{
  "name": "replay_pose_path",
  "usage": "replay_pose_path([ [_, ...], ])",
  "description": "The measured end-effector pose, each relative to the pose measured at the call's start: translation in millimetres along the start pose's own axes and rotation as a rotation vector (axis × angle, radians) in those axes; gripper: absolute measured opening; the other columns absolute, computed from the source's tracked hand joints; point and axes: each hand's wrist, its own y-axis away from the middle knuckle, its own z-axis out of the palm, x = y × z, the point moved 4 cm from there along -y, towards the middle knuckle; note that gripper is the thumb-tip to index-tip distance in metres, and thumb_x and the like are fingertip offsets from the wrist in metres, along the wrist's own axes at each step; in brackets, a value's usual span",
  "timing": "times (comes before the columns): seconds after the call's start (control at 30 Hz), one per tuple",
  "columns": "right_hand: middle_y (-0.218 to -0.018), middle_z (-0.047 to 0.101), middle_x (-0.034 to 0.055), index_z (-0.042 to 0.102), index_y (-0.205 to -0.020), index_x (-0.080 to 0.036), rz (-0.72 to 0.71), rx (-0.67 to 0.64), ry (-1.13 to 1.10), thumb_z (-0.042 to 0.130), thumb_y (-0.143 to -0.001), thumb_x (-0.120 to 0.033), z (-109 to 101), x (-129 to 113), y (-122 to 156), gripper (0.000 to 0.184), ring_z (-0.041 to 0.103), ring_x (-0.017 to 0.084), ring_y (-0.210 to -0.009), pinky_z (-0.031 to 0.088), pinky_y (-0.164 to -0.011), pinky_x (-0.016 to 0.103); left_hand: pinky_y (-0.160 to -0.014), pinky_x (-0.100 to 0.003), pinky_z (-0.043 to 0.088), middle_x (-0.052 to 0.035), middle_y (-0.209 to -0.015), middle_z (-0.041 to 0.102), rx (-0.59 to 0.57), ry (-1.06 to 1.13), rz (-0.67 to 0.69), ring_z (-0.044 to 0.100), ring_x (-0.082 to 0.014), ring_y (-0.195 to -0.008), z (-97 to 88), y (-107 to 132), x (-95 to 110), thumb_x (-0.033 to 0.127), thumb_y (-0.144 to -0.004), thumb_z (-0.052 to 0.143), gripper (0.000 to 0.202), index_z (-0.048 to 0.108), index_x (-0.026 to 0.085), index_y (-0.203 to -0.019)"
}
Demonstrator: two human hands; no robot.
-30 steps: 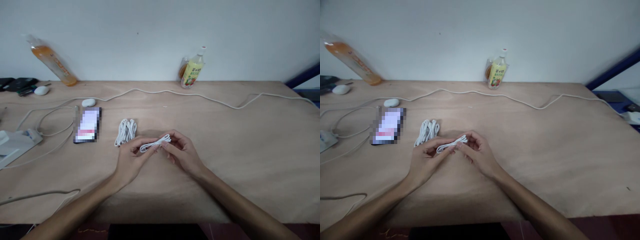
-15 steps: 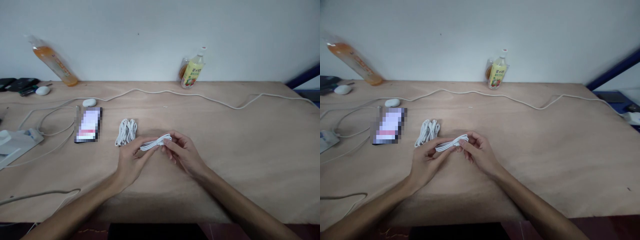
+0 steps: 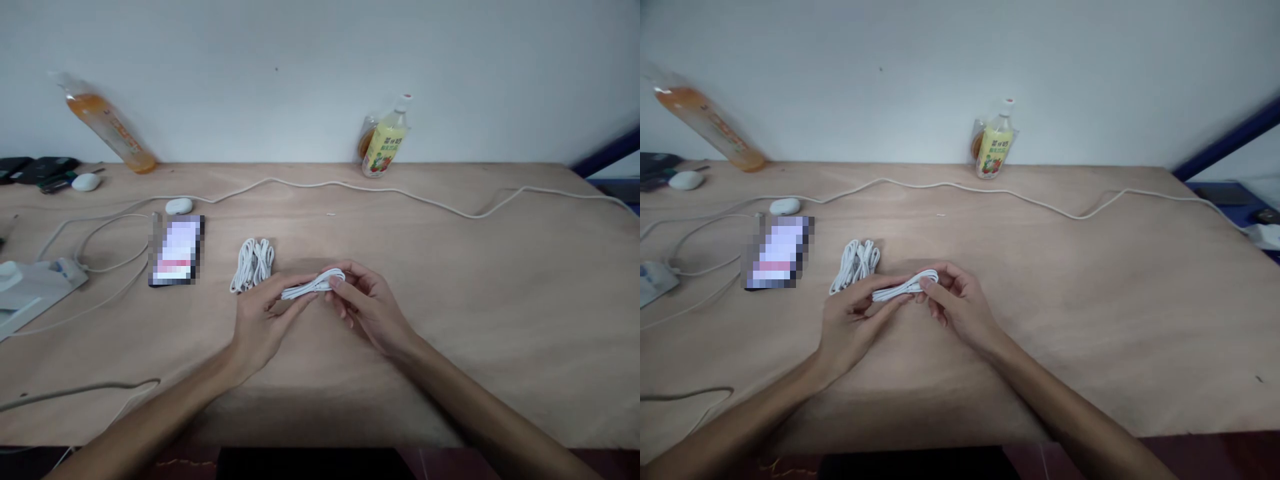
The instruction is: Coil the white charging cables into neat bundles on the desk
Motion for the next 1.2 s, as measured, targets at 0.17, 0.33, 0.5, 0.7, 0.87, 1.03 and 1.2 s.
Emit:
replay_pose_path([
  [0.17,-0.068,0.069,-0.0039,0.076,-0.099,-0.021,0.025,-0.015,-0.025,0.092,-0.082,-0.058,0.5,-1.3,0.1,0.043,0.047,0.006,-0.044,0.032,-0.037,0.019,-0.084,-0.034,0.067,-0.0022,-0.103,0.089,0.013,-0.01,0.012,0.083,-0.0222,-0.09,-0.6,-0.2,-1.2,0.023,-0.096,0.085,0.019,0.088,0.029,-0.113],
  [0.33,-0.069,0.071,-0.0028,0.077,-0.094,-0.021,0.055,-0.005,-0.033,0.094,-0.079,-0.057,0.0,-0.2,0.0,0.042,0.044,0.006,-0.044,0.031,-0.036,0.019,-0.084,-0.035,0.067,-0.0027,-0.102,0.089,0.011,0.02,0.026,0.082,-0.0221,-0.089,-1.2,-1.0,0.4,0.024,-0.096,0.085,0.019,0.089,0.029,-0.114],
  [0.5,-0.068,0.072,-0.0026,0.078,-0.092,-0.02,0.054,-0.021,-0.04,0.094,-0.081,-0.055,-0.3,1.3,-1.1,0.04,0.043,0.006,-0.043,0.03,-0.036,0.019,-0.084,-0.034,0.067,-0.0026,-0.102,0.09,0.015,0.031,0.042,0.082,-0.0213,-0.089,-1.8,-0.7,0.4,0.02,-0.094,0.086,0.021,0.089,0.029,-0.113],
  [0.7,-0.068,0.072,-0.0025,0.078,-0.09,-0.021,0.04,-0.026,-0.034,0.093,-0.082,-0.054,-0.4,1.5,-2.0,0.037,0.043,0.006,-0.042,0.029,-0.035,0.02,-0.08,-0.031,0.065,-0.0019,-0.1,0.089,0.024,0.036,0.047,0.082,-0.0199,-0.086,-1.4,-0.8,0.9,0.019,-0.093,0.087,0.021,0.089,0.029,-0.112],
  [0.87,-0.068,0.071,-0.0027,0.077,-0.092,-0.021,0.038,-0.006,-0.011,0.092,-0.081,-0.058,-0.3,1.0,-1.4,0.042,0.044,0.007,-0.043,0.03,-0.037,0.02,-0.084,-0.033,0.066,-0.0031,-0.102,0.089,0.015,0.036,-0.033,0.083,-0.022,-0.09,0.4,-0.3,-2.6,0.024,-0.094,0.087,0.017,0.089,0.027,-0.111],
  [1.03,-0.066,0.065,-0.0046,0.078,-0.099,-0.022,0.014,0.021,0.012,0.09,-0.083,-0.06,-1.7,0.9,-1.2,0.043,0.047,0.008,-0.046,0.032,-0.039,0.021,-0.09,-0.03,0.066,-0.0027,-0.105,0.09,0.022,0.151,-0.149,0.084,-0.0215,-0.096,3.1,1.5,-7.0,0.026,-0.092,0.089,0.018,0.088,0.025,-0.109],
  [1.2,-0.071,0.065,-0.0047,0.079,-0.107,-0.023,-0.025,-0.005,0.013,0.089,-0.085,-0.054,-1.5,0.9,-1.5,0.039,0.048,0.008,-0.048,0.034,-0.042,0.021,-0.084,-0.03,0.068,-0.0046,-0.101,0.089,0.022,0.202,-0.213,0.085,-0.0212,-0.089,3.6,0.4,-7.1,0.03,-0.091,0.088,0.019,0.087,0.022,-0.109],
])
